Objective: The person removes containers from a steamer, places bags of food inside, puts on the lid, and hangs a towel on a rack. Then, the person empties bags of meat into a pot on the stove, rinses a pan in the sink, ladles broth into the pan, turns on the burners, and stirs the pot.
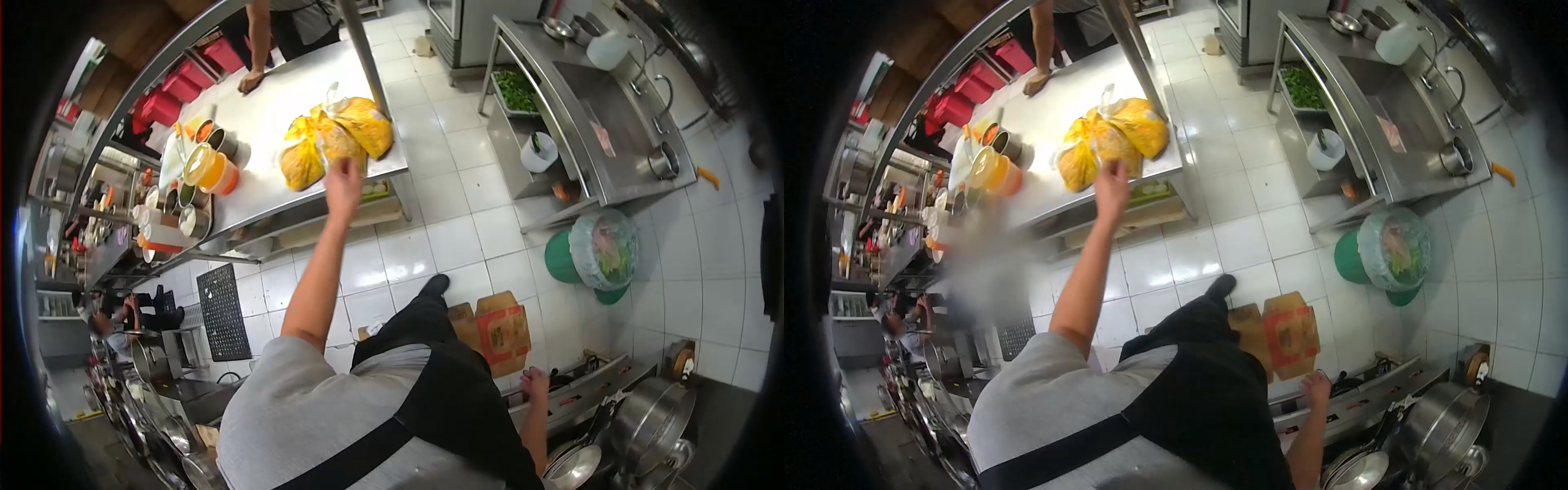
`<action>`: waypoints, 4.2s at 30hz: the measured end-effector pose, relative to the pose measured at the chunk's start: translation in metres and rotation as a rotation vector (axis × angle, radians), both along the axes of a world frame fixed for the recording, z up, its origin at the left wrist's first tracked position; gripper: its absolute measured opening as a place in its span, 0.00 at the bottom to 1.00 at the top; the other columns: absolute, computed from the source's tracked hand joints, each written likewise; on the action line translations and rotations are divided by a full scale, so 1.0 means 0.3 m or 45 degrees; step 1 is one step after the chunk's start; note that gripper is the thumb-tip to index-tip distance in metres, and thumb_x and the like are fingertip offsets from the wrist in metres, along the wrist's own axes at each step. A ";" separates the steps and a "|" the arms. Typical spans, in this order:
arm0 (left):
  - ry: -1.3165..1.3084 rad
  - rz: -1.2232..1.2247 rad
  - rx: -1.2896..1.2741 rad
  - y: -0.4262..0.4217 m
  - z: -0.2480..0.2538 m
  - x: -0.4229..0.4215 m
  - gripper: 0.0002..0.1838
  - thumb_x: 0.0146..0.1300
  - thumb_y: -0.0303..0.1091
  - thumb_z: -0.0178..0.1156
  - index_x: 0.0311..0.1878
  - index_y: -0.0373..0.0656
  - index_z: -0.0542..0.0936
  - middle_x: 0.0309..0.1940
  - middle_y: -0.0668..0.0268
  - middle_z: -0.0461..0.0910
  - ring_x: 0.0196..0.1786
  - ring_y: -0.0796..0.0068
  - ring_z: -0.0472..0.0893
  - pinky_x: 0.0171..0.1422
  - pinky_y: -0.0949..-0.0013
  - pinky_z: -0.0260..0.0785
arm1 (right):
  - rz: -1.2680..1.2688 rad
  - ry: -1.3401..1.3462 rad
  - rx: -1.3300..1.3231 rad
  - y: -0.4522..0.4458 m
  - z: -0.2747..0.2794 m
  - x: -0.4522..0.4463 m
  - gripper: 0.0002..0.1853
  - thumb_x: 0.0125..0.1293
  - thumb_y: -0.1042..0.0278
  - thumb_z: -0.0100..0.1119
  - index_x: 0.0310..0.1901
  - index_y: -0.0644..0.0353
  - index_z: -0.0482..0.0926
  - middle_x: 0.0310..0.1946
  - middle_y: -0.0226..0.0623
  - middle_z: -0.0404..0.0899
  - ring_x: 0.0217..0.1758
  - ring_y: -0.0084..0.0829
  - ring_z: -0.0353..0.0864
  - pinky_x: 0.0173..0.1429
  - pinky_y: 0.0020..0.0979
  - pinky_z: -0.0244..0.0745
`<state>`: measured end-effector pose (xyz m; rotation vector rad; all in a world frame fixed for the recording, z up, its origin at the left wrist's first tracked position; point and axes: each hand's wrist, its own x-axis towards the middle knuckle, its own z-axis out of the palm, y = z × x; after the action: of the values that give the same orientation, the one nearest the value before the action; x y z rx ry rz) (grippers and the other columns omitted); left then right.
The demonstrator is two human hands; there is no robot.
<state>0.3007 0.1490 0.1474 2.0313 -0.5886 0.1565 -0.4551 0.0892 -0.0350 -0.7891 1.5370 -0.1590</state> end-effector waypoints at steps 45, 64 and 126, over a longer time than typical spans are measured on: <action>0.606 -0.699 0.117 0.129 0.201 0.509 0.18 0.59 0.18 0.57 0.54 0.32 0.77 0.43 0.64 0.82 0.45 0.73 0.81 0.51 0.69 0.76 | 0.749 -0.503 -0.785 -0.469 0.865 1.485 0.12 0.70 0.69 0.56 0.50 0.65 0.80 0.32 0.31 0.79 0.36 0.20 0.75 0.42 0.29 0.71; 0.467 -1.189 0.343 -0.457 0.443 -0.643 0.25 0.51 0.31 0.70 0.53 0.38 0.77 0.34 0.57 0.83 0.39 0.65 0.82 0.47 0.61 0.75 | -0.353 -0.084 -0.979 -0.297 0.864 0.387 0.13 0.74 0.70 0.55 0.55 0.67 0.79 0.46 0.31 0.82 0.46 0.20 0.77 0.54 0.27 0.74; 0.271 -2.384 0.390 -1.334 1.014 -2.756 0.18 0.47 0.21 0.58 0.45 0.31 0.81 0.34 0.66 0.81 0.39 0.78 0.77 0.46 0.73 0.70 | 0.177 1.061 -0.521 -0.893 0.814 -1.769 0.24 0.64 0.62 0.65 0.61 0.60 0.81 0.62 0.49 0.80 0.63 0.45 0.80 0.61 0.43 0.77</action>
<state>-0.5260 -0.2513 0.4516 0.9797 -2.1081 -1.2588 -0.9859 -0.1786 0.2093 -1.3946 2.2566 -0.0356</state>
